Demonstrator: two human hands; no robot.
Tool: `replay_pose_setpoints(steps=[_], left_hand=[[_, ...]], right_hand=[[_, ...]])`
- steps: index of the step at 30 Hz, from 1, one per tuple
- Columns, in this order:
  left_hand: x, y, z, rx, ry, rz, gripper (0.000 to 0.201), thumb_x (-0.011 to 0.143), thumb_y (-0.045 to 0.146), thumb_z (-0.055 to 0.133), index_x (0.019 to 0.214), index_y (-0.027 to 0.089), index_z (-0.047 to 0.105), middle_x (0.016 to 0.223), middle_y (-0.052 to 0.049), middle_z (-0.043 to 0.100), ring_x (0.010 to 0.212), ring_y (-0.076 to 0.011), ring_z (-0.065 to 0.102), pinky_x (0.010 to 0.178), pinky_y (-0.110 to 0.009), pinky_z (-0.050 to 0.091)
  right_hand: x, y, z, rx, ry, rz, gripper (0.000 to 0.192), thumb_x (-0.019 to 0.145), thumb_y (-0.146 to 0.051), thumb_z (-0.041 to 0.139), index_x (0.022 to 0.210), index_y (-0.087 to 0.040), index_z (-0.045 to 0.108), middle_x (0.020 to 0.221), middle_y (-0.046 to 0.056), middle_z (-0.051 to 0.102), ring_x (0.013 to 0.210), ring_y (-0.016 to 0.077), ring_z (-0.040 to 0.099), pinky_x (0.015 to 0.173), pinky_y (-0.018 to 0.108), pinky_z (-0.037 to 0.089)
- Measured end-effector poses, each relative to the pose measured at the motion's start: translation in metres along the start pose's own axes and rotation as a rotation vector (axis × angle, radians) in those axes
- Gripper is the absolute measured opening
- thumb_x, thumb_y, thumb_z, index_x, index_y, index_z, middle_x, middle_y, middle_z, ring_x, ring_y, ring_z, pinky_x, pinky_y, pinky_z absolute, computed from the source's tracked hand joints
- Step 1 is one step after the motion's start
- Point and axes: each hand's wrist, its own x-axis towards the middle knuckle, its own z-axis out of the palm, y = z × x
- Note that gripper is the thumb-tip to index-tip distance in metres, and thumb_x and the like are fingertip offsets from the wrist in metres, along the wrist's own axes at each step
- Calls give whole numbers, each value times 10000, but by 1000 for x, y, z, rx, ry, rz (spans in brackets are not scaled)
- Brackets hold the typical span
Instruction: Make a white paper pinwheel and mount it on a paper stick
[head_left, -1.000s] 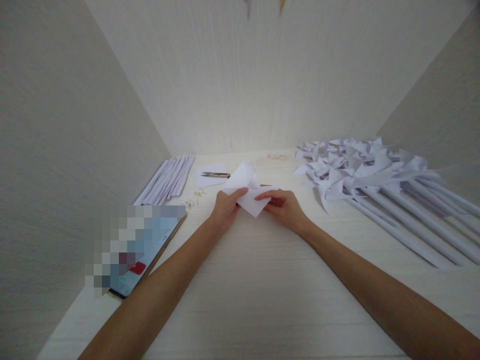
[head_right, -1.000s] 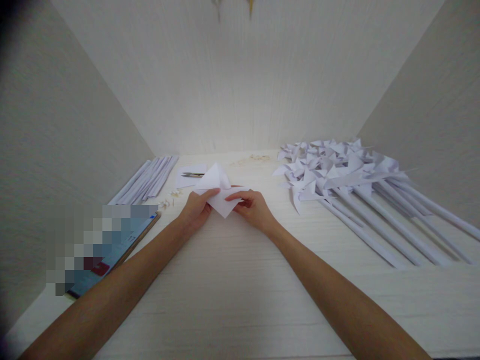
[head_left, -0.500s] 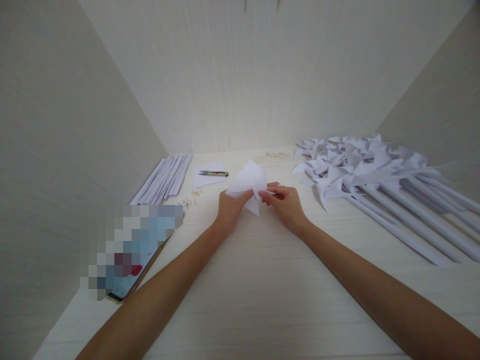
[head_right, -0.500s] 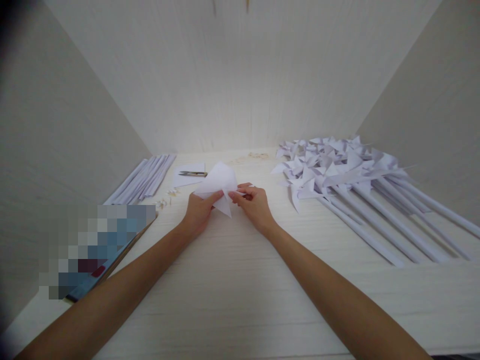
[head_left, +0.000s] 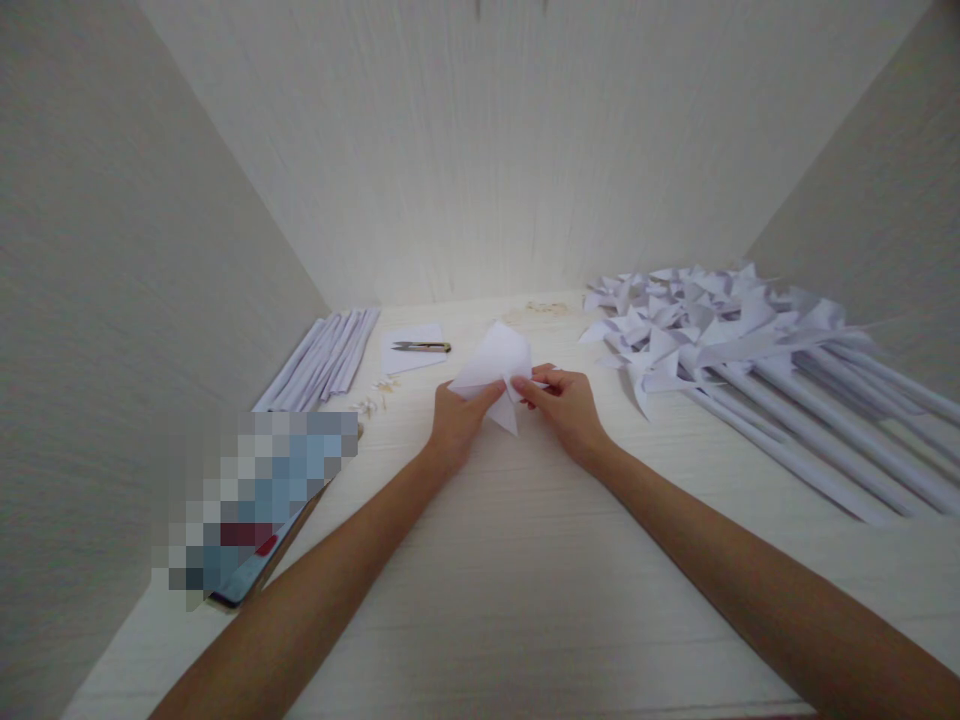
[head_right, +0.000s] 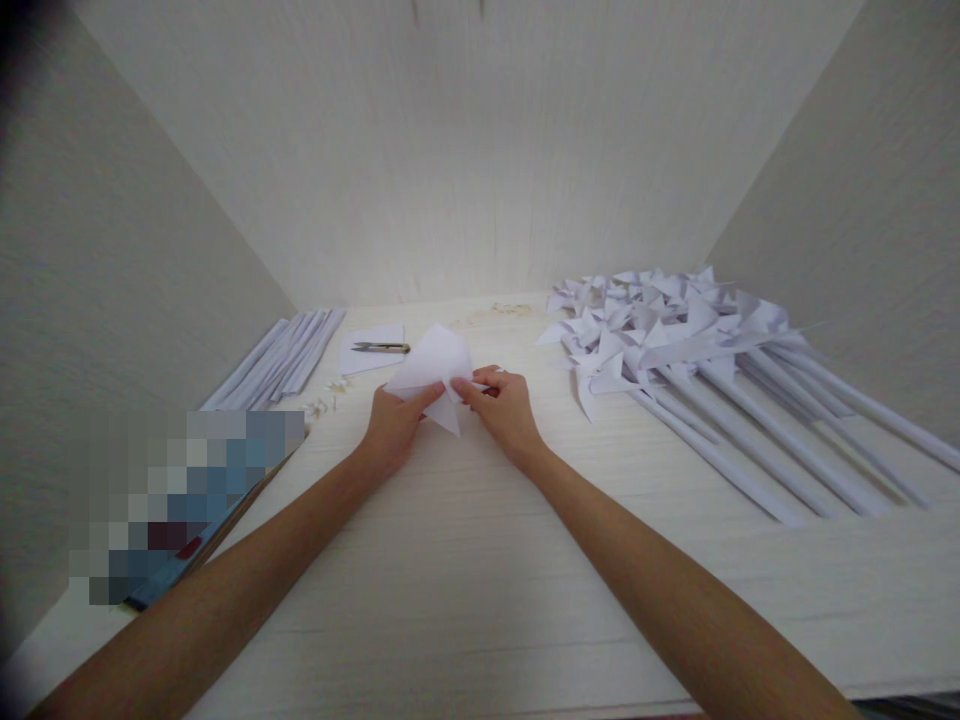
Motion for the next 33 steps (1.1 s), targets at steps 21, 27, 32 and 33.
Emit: replay_pose_setpoints(steps=[21, 27, 32, 33], left_hand=[[1, -2, -2, -71, -71, -5, 273, 524, 271, 709, 743, 115, 660, 750, -64, 688, 664, -171, 613, 645, -284, 477], [0, 0, -2, -68, -45, -15, 212, 500, 232, 711, 668, 118, 653, 636, -37, 671, 567, -154, 596, 580, -271, 469], [-2, -1, 2, -51, 60, -24, 214, 492, 234, 710, 659, 114, 649, 611, -37, 664, 556, -163, 598, 564, -281, 469], [-2, 0, 3, -68, 72, -29, 215, 496, 232, 706, 665, 113, 649, 622, -40, 666, 564, -166, 601, 567, -285, 470]], right_hand=[[-1, 0, 0, -37, 5, -9, 230, 605, -354, 656, 506, -154, 598, 572, -1, 549, 477, 88, 465, 423, 222, 338], [0, 1, -1, -44, 5, -45, 201, 616, -316, 646, 506, -156, 596, 612, 7, 545, 516, 93, 472, 458, 231, 352], [0, 2, 2, -1, 54, -51, 194, 583, -306, 669, 524, -161, 555, 707, 12, 541, 594, 103, 492, 500, 237, 383], [-1, 2, 4, 50, 70, -33, 197, 570, -302, 679, 561, -166, 537, 737, 7, 541, 609, 102, 502, 517, 236, 398]])
